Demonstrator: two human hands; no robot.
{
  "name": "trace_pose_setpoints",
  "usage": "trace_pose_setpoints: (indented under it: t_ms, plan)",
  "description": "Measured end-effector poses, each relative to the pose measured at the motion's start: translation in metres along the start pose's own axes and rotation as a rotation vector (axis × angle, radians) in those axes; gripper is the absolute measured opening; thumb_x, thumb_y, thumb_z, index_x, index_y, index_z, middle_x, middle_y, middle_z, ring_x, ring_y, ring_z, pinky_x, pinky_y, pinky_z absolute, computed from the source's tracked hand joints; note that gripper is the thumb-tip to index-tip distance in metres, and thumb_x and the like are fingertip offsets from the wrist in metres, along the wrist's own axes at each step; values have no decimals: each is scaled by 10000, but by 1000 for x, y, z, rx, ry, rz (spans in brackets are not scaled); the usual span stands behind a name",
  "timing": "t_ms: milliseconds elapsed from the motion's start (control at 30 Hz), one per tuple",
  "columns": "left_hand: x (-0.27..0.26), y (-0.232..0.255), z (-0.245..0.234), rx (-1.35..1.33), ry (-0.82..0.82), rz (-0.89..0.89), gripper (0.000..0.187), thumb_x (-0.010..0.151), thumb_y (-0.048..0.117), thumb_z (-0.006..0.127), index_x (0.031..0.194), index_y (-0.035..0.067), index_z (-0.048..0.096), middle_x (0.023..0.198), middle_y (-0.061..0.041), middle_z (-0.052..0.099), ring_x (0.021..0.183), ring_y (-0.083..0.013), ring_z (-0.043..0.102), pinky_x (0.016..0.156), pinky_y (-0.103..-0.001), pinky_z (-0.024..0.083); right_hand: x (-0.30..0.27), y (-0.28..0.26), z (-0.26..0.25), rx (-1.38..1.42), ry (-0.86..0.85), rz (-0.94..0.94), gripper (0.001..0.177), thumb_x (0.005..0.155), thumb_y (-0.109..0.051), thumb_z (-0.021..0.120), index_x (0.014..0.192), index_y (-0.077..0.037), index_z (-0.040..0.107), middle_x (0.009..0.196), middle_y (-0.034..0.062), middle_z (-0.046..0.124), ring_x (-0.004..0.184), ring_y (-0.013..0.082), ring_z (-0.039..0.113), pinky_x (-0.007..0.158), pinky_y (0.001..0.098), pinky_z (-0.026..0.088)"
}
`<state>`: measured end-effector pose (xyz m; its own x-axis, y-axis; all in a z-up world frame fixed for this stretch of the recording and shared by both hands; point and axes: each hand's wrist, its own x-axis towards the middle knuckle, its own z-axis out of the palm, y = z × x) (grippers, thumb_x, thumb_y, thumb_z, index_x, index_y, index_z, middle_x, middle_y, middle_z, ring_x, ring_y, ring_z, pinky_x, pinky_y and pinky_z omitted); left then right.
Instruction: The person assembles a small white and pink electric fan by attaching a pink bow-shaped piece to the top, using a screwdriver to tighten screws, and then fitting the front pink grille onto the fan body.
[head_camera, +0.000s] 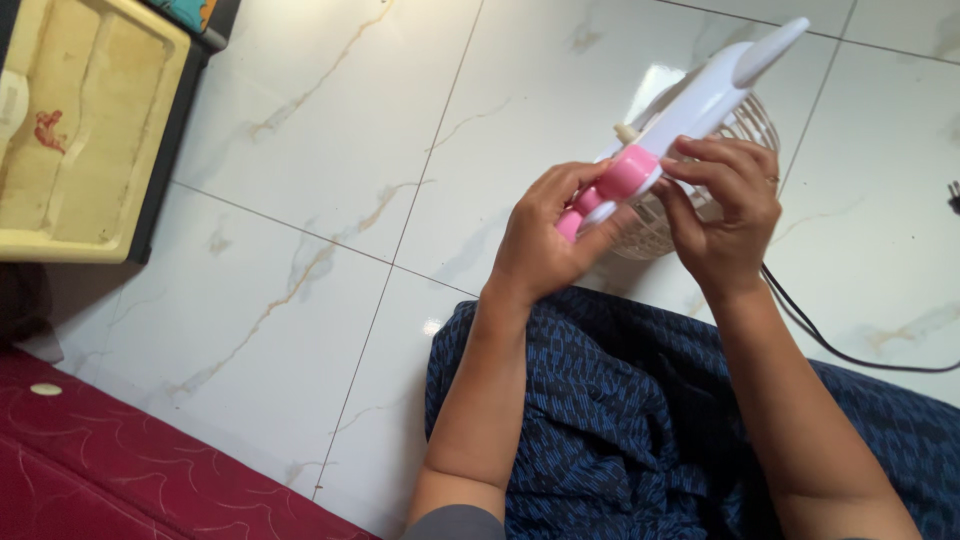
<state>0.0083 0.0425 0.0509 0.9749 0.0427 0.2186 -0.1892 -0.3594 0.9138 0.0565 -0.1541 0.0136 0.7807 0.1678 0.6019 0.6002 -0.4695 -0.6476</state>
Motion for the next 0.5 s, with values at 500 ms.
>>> trace_pose_setpoints:
  t_ms: [500]
  plan:
    - [2, -15, 30, 383, 199, 132, 469, 838, 193, 795, 1265, 104, 623, 1047, -60, 687, 911, -244, 657, 878, -400, 551, 27, -3, -16, -102, -169, -118, 288, 973, -93, 809, 1251, -129, 744, 1268, 33, 735, 1220, 263, 612, 1097, 405, 428]
